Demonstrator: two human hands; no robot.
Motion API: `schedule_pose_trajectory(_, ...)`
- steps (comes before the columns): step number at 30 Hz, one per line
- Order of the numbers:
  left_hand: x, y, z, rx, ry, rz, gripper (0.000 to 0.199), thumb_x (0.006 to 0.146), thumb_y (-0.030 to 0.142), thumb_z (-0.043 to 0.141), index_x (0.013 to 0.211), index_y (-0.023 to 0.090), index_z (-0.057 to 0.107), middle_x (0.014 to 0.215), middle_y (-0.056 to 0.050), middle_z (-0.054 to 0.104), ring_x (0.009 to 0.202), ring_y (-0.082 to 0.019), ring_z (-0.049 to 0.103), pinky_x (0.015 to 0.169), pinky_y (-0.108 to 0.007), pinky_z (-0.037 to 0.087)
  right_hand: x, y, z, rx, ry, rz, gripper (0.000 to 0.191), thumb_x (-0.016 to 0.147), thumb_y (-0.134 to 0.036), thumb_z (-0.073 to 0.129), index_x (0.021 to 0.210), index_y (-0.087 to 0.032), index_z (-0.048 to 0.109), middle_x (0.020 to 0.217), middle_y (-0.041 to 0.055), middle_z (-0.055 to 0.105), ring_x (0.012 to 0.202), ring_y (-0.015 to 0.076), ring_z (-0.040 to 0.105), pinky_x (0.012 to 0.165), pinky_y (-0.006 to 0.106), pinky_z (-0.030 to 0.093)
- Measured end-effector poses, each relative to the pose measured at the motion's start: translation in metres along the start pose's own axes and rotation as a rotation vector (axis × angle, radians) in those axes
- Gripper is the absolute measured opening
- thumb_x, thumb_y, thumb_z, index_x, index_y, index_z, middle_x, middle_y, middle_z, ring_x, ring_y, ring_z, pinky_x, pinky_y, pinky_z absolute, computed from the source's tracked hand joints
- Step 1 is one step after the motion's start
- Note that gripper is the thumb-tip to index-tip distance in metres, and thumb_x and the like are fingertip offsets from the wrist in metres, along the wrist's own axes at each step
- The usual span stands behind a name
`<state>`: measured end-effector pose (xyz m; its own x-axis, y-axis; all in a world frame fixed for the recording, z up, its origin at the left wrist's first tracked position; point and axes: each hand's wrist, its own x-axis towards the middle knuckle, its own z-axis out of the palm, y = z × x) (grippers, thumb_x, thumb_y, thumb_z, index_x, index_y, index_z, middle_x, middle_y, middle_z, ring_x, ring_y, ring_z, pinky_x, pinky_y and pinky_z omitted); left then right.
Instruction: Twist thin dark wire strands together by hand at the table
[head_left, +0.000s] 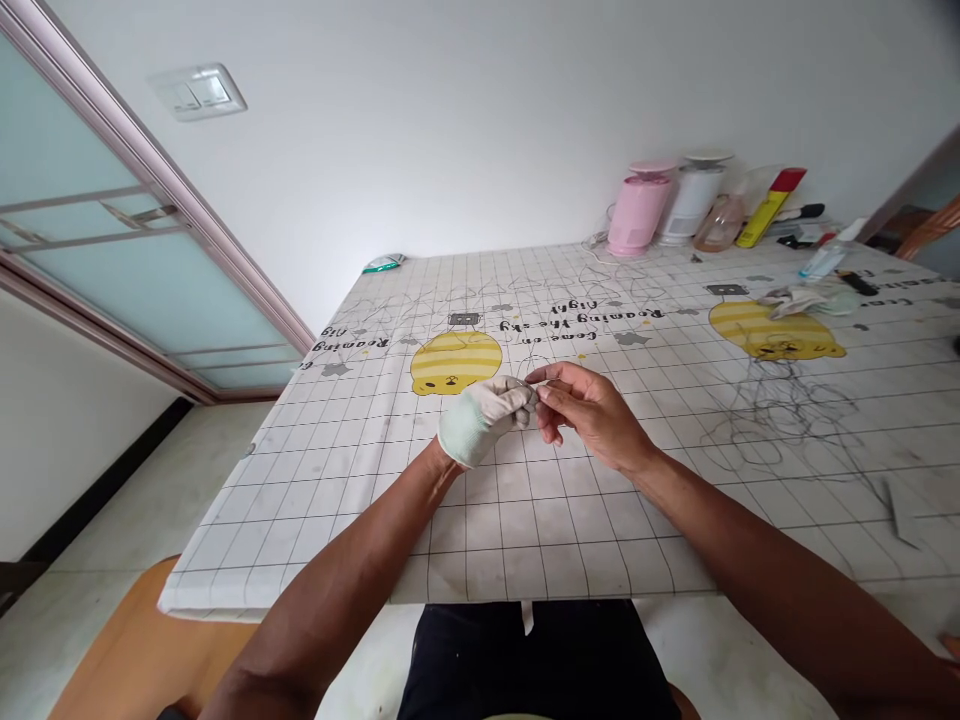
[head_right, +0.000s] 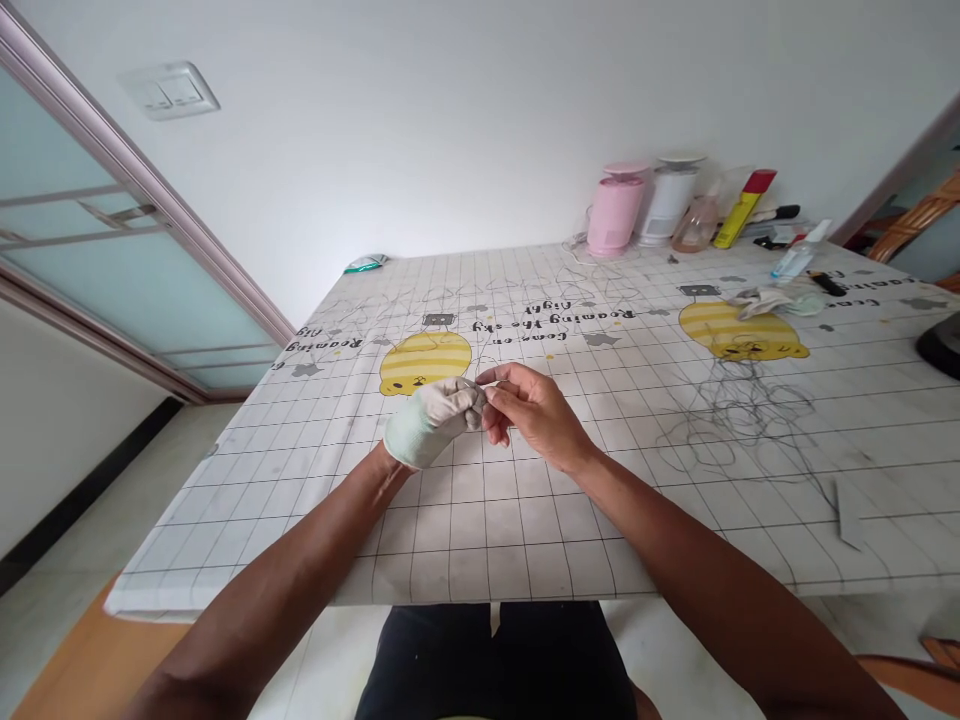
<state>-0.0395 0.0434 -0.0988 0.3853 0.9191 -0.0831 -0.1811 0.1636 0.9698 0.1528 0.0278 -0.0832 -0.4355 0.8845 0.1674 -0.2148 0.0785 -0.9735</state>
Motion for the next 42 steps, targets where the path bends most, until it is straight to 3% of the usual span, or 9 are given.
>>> schedule_pose_trajectory(4, -0.001, -0.002, 0.000, 0.028, -0.042, 0.106, 0.048, 0.077, 0.059, 0.085, 0.071, 0.015, 0.065, 0.069, -0.005, 0.064, 0.064, -0.016, 0.060, 0.068, -0.031, 0.047, -0.001, 0.002, 0.002, -0.014, -0.007, -0.030, 0.032, 0.098, -0.043, 0.071, 0.119, -0.020, 0.062, 0.075, 0.0016, 0.071, 0.059, 0.0158, 0.065, 0.052, 0.028, 0.049)
schedule_pose_trajectory(12, 0.001, -0.012, -0.001, 0.001, -0.057, 0.121, 0.043, 0.083, 0.053, 0.083, 0.073, 0.014, 0.066, 0.069, -0.005, 0.065, 0.065, -0.016, 0.061, 0.068, -0.032, 0.048, -0.002, 0.005, 0.002, 0.020, -0.009, -0.033, 0.028, 0.099, -0.042, 0.070, 0.115, -0.021, 0.060, 0.074, 0.0011, 0.071, 0.059, 0.0156, 0.065, 0.052, 0.027, 0.047)
schedule_pose_trajectory(17, 0.005, -0.013, -0.003, 0.007, -0.062, 0.129, 0.049, 0.080, 0.060, 0.082, 0.073, 0.015, 0.062, 0.066, -0.003, 0.063, 0.064, -0.015, 0.060, 0.067, -0.031, 0.048, 0.001, 0.003, -0.001, -0.060, -0.002, -0.018, 0.027, 0.101, -0.045, 0.067, 0.112, -0.021, 0.063, 0.073, 0.0020, 0.071, 0.060, 0.0163, 0.065, 0.053, 0.028, 0.048)
schedule_pose_trajectory(22, 0.003, -0.009, -0.005, 0.132, -0.043, 0.086, 0.043, 0.084, 0.055, 0.079, 0.082, 0.014, 0.065, 0.069, -0.002, 0.064, 0.064, -0.014, 0.060, 0.067, -0.028, 0.046, 0.005, 0.001, -0.010, -0.233, 0.117, -0.055, 0.025, 0.099, -0.045, 0.068, 0.099, -0.020, 0.067, 0.076, 0.0038, 0.071, 0.064, 0.0163, 0.065, 0.052, 0.028, 0.048)
schedule_pose_trajectory(25, -0.001, -0.007, -0.003, 0.084, -0.091, 0.031, 0.045, 0.084, 0.056, 0.079, 0.087, 0.014, 0.064, 0.073, -0.004, 0.067, 0.063, -0.014, 0.062, 0.066, -0.029, 0.047, 0.007, 0.001, -0.013, -0.266, 0.171, -0.072, 0.022, 0.097, -0.042, 0.071, 0.096, -0.020, 0.066, 0.077, 0.0035, 0.071, 0.064, 0.0163, 0.066, 0.051, 0.028, 0.049)
schedule_pose_trajectory(32, -0.002, -0.006, -0.002, -0.114, -0.179, 0.013, 0.052, 0.074, 0.058, 0.090, 0.082, 0.014, 0.061, 0.079, -0.007, 0.071, 0.063, -0.014, 0.064, 0.071, -0.032, 0.053, 0.005, 0.005, -0.001, -0.121, 0.321, -0.149, 0.026, 0.094, -0.043, 0.074, 0.097, -0.022, 0.058, 0.078, 0.0030, 0.072, 0.061, 0.0165, 0.066, 0.050, 0.029, 0.052)
schedule_pose_trajectory(42, 0.000, -0.004, -0.007, 0.042, -0.182, 0.009, 0.053, 0.076, 0.058, 0.088, 0.086, 0.012, 0.065, 0.071, -0.007, 0.070, 0.061, -0.018, 0.070, 0.066, -0.032, 0.055, 0.006, 0.011, -0.013, -0.143, 0.384, -0.051, 0.027, 0.094, -0.043, 0.072, 0.098, -0.024, 0.053, 0.069, -0.0005, 0.068, 0.050, 0.0155, 0.061, 0.039, 0.026, 0.044)
